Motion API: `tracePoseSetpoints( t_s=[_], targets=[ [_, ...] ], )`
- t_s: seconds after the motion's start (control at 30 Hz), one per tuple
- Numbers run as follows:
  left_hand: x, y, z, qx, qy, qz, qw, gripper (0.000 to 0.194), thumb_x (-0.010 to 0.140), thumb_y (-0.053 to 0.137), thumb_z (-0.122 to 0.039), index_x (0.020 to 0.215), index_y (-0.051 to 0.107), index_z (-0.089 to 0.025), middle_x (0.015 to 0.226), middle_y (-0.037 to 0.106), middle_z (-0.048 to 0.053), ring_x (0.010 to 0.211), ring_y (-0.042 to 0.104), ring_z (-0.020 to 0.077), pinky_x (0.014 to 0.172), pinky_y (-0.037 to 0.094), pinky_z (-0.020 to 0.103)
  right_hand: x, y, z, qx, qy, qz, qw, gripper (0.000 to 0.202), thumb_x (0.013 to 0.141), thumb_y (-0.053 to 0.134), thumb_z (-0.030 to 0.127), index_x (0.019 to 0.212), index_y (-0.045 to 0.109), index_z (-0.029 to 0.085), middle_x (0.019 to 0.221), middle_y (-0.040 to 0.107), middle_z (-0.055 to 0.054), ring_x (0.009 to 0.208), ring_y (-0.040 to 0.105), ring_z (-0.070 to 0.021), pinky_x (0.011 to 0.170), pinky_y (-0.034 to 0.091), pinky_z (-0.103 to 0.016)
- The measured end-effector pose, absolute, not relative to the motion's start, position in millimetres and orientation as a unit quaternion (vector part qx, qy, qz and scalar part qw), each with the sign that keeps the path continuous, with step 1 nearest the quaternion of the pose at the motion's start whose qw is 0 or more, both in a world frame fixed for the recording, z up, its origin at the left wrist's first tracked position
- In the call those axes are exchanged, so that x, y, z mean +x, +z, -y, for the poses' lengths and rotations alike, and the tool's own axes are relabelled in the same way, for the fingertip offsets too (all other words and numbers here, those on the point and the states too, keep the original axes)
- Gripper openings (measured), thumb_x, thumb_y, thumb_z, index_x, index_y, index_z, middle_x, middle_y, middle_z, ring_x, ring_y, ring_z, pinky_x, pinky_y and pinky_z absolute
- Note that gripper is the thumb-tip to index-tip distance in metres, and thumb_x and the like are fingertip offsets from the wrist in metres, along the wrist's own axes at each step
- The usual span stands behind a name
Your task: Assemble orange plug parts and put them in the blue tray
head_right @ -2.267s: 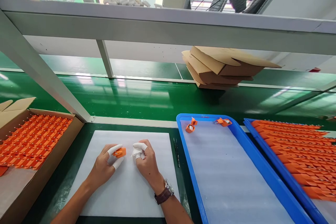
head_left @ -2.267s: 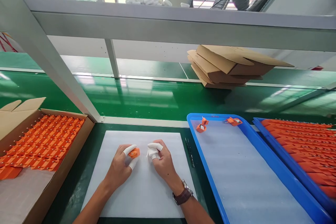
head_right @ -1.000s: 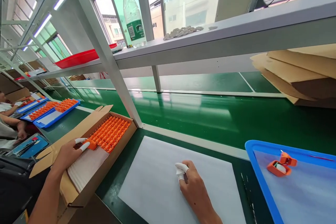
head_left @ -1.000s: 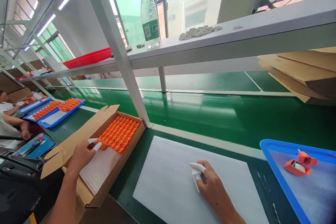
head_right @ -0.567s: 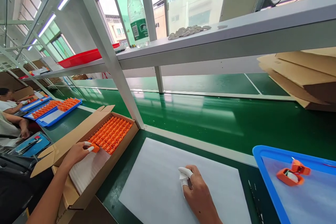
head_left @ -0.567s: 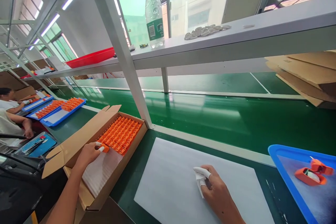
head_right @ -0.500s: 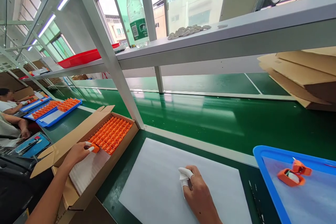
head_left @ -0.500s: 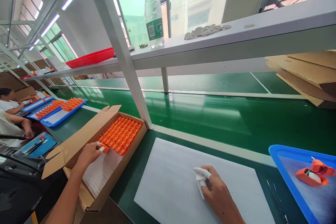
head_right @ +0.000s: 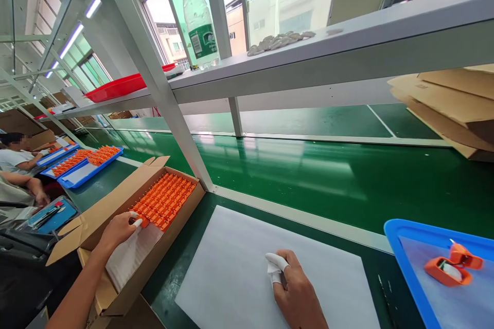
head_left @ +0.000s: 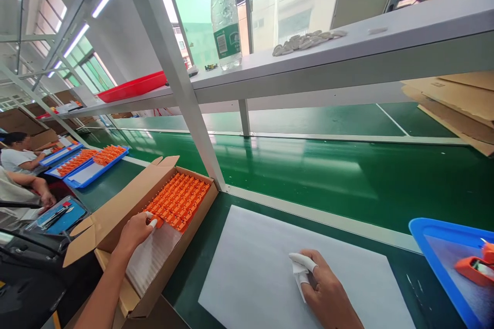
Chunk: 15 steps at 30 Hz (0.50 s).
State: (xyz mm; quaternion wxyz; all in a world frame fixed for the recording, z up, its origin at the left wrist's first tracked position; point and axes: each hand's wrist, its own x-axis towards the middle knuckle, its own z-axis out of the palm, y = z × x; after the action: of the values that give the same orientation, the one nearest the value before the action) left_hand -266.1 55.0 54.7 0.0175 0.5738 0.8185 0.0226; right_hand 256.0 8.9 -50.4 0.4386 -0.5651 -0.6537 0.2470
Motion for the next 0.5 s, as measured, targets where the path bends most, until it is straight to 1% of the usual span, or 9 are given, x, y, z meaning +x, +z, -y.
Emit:
tracePoseSetpoints(
  t_s=[0.17, 0.27, 0.37, 0.5],
  targets=[
    [-263, 54, -54, 0.563, 0.044, -0.825, 0.017, 0.023, 0.080, 0.061, -0.031, 0.097, 0.076, -0.024, 0.103, 0.079, 0.008, 0.093, 0.072, 0.0282, 0.071, 0.046, 0.030, 257, -50, -9, -0.559, 0.247, 0.661, 0.435, 0.017, 0.089, 0.046, 0.028, 0.089, 0.062, 0.024, 0.106, 0.066, -0.010, 0.065, 0.059, -0.0193, 0.050, 0.047, -0.032],
    [-260, 60, -51, 0.557, 0.082, -0.827, 0.017, 0.027, 0.081, 0.063, -0.037, 0.099, 0.077, -0.024, 0.103, 0.080, 0.006, 0.093, 0.073, 0.0278, 0.074, 0.050, 0.030, 258, -49, -10, -0.559, 0.244, 0.663, 0.433, 0.017, 0.089, 0.045, 0.027, 0.089, 0.063, 0.023, 0.105, 0.067, -0.010, 0.067, 0.060, -0.0196, 0.052, 0.049, -0.032],
    [-258, 77, -45, 0.538, 0.142, -0.831, 0.000, 0.035, 0.085, 0.058, -0.046, 0.105, 0.077, -0.023, 0.104, 0.080, 0.006, 0.095, 0.073, 0.0270, 0.082, 0.053, 0.032, 258, -49, -10, -0.560, 0.241, 0.667, 0.429, 0.019, 0.089, 0.044, 0.026, 0.093, 0.063, 0.024, 0.105, 0.066, -0.009, 0.067, 0.060, -0.0191, 0.053, 0.050, -0.031],
    [-254, 107, -25, 0.477, 0.232, -0.846, -0.050, 0.045, 0.088, 0.052, -0.050, 0.114, 0.074, -0.020, 0.103, 0.080, 0.009, 0.097, 0.074, 0.0290, 0.088, 0.056, 0.037, 258, -48, -8, -0.560, 0.237, 0.669, 0.427, 0.020, 0.087, 0.046, 0.024, 0.098, 0.062, 0.024, 0.110, 0.066, -0.009, 0.062, 0.058, -0.0170, 0.052, 0.051, -0.031]
  ],
)
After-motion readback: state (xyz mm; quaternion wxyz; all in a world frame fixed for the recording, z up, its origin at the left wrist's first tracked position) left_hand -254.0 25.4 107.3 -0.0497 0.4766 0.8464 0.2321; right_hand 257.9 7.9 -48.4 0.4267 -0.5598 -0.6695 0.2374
